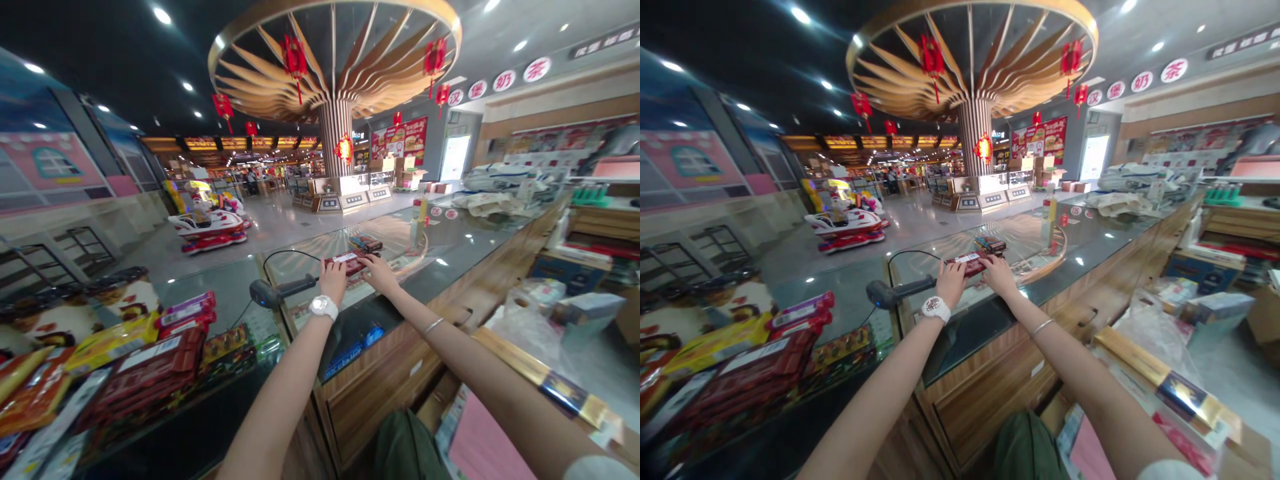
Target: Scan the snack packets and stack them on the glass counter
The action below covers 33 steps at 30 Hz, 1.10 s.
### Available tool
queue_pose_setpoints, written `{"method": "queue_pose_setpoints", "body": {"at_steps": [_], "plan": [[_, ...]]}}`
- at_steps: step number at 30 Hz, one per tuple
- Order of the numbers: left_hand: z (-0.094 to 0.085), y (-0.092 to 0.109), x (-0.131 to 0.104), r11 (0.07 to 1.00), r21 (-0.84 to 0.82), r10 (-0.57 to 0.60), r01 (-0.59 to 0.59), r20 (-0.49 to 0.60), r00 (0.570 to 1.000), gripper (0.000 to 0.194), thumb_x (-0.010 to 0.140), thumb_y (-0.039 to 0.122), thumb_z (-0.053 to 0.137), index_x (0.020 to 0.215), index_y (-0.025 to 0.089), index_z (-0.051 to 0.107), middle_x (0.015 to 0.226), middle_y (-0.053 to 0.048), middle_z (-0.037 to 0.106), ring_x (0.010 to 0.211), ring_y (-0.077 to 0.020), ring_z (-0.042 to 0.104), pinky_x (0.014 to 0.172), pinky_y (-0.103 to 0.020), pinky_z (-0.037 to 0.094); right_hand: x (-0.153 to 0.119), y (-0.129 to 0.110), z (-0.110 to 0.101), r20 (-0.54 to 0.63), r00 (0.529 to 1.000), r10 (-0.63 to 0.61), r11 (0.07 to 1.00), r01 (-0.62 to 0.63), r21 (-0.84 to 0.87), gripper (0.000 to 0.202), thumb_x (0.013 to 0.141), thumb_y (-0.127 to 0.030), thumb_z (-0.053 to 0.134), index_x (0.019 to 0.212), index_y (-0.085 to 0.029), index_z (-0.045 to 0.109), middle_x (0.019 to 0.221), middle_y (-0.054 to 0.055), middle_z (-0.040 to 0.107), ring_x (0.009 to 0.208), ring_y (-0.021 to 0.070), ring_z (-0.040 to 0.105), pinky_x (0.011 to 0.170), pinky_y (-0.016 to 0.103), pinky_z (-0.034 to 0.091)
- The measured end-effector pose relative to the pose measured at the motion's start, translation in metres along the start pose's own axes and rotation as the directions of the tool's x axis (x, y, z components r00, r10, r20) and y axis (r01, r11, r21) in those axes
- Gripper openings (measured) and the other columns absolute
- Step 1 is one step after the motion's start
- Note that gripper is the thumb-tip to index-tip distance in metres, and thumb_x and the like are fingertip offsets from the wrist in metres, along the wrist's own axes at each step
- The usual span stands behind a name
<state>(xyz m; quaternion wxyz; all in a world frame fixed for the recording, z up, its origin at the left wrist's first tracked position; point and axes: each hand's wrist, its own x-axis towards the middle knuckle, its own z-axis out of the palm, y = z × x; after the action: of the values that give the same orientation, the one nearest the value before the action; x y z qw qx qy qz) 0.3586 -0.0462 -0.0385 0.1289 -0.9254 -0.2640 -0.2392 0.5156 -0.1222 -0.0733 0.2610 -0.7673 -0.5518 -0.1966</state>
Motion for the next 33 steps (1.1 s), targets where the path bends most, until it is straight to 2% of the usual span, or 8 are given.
{"method": "queue_pose_setpoints", "body": {"at_steps": [4, 10, 15, 19, 22, 25, 29, 33], "plan": [[-0.001, -0.001, -0.001, 0.999, 0.026, 0.039, -0.038, -0.037, 0.999, 0.031, 0.09, 0.016, 0.051, 0.118, 0.015, 0.063, 0.11, -0.012, 0.069, 0.109, -0.0265, 0.06, 0.12, -0.052, 0.025, -0.001, 0.002, -0.002, -0.024, 1.0, -0.016, 1.0, 0.016, -0.017, 0.041, 0.085, -0.017, 0.056, 0.126, -0.018, 0.062, 0.122, 0.014, 0.063, 0.107, 0.0273, 0.059, 0.097, 0.038, 0.044], [-0.004, -0.004, -0.004, 0.994, 0.055, 0.105, -0.099, -0.108, 0.989, 0.032, 0.092, 0.014, 0.047, 0.117, 0.018, 0.066, 0.108, -0.012, 0.069, 0.103, -0.0254, 0.063, 0.117, -0.053, 0.029, -0.005, 0.001, -0.001, -0.113, 0.992, -0.054, 0.998, 0.048, -0.052, 0.043, 0.087, -0.016, 0.054, 0.129, -0.019, 0.06, 0.118, 0.014, 0.065, 0.102, 0.0274, 0.06, 0.094, 0.04, 0.046], [-0.015, -0.01, -0.006, 0.981, 0.067, 0.193, -0.183, -0.185, 0.964, 0.033, 0.095, 0.014, 0.043, 0.119, 0.021, 0.065, 0.113, -0.009, 0.07, 0.102, -0.0244, 0.064, 0.116, -0.055, 0.032, -0.011, -0.005, -0.009, -0.239, 0.961, -0.141, 0.99, 0.135, -0.042, 0.042, 0.09, -0.016, 0.047, 0.128, -0.024, 0.061, 0.132, 0.01, 0.063, 0.121, 0.0285, 0.055, 0.106, 0.05, 0.039], [-0.029, -0.016, -0.013, 0.966, 0.104, 0.254, -0.237, -0.22, 0.942, 0.03, 0.095, 0.014, 0.045, 0.115, 0.02, 0.066, 0.108, -0.007, 0.073, 0.097, -0.023, 0.065, 0.116, -0.055, 0.032, -0.017, -0.014, -0.02, -0.315, 0.923, -0.221, 0.974, 0.226, -0.023, 0.038, 0.091, -0.016, 0.045, 0.123, -0.022, 0.064, 0.121, 0.009, 0.071, 0.116, 0.0265, 0.061, 0.109, 0.052, 0.036], [-0.043, -0.023, -0.022, 0.95, 0.15, 0.304, -0.274, -0.244, 0.921, 0.028, 0.094, 0.015, 0.047, 0.114, 0.02, 0.066, 0.108, -0.005, 0.073, 0.096, -0.0222, 0.065, 0.116, -0.054, 0.032, -0.021, -0.026, -0.03, -0.361, 0.894, -0.264, 0.963, 0.268, -0.041, 0.034, 0.091, -0.014, 0.045, 0.116, -0.021, 0.067, 0.111, 0.008, 0.074, 0.107, 0.0237, 0.065, 0.109, 0.047, 0.037], [-0.06, -0.033, -0.035, 0.936, 0.19, 0.338, -0.295, -0.261, 0.904, 0.027, 0.094, 0.015, 0.049, 0.115, 0.021, 0.065, 0.11, -0.004, 0.072, 0.095, -0.0214, 0.065, 0.117, -0.053, 0.032, -0.023, -0.044, -0.042, -0.389, 0.866, -0.315, 0.947, 0.314, -0.069, 0.032, 0.092, -0.014, 0.046, 0.117, -0.02, 0.066, 0.112, 0.008, 0.074, 0.106, 0.0228, 0.066, 0.11, 0.045, 0.036], [-0.086, -0.053, -0.057, 0.942, 0.215, 0.312, -0.257, -0.284, 0.907, 0.028, 0.094, 0.017, 0.05, 0.118, 0.023, 0.064, 0.114, -0.005, 0.071, 0.098, -0.0216, 0.064, 0.117, -0.053, 0.032, -0.017, -0.075, -0.055, -0.391, 0.833, -0.392, 0.916, 0.394, -0.081, 0.033, 0.095, -0.016, 0.047, 0.123, -0.021, 0.063, 0.116, 0.007, 0.073, 0.1, 0.0219, 0.067, 0.109, 0.045, 0.037], [-0.109, -0.077, -0.084, 0.954, 0.22, 0.263, -0.202, -0.3, 0.917, 0.029, 0.093, 0.017, 0.051, 0.118, 0.024, 0.064, 0.115, -0.004, 0.071, 0.098, -0.0214, 0.064, 0.116, -0.052, 0.033, -0.008, -0.109, -0.057, -0.394, 0.791, -0.468, 0.874, 0.481, -0.071, 0.032, 0.095, -0.015, 0.048, 0.122, -0.022, 0.065, 0.12, 0.006, 0.072, 0.1, 0.0204, 0.067, 0.109, 0.045, 0.037]]}}
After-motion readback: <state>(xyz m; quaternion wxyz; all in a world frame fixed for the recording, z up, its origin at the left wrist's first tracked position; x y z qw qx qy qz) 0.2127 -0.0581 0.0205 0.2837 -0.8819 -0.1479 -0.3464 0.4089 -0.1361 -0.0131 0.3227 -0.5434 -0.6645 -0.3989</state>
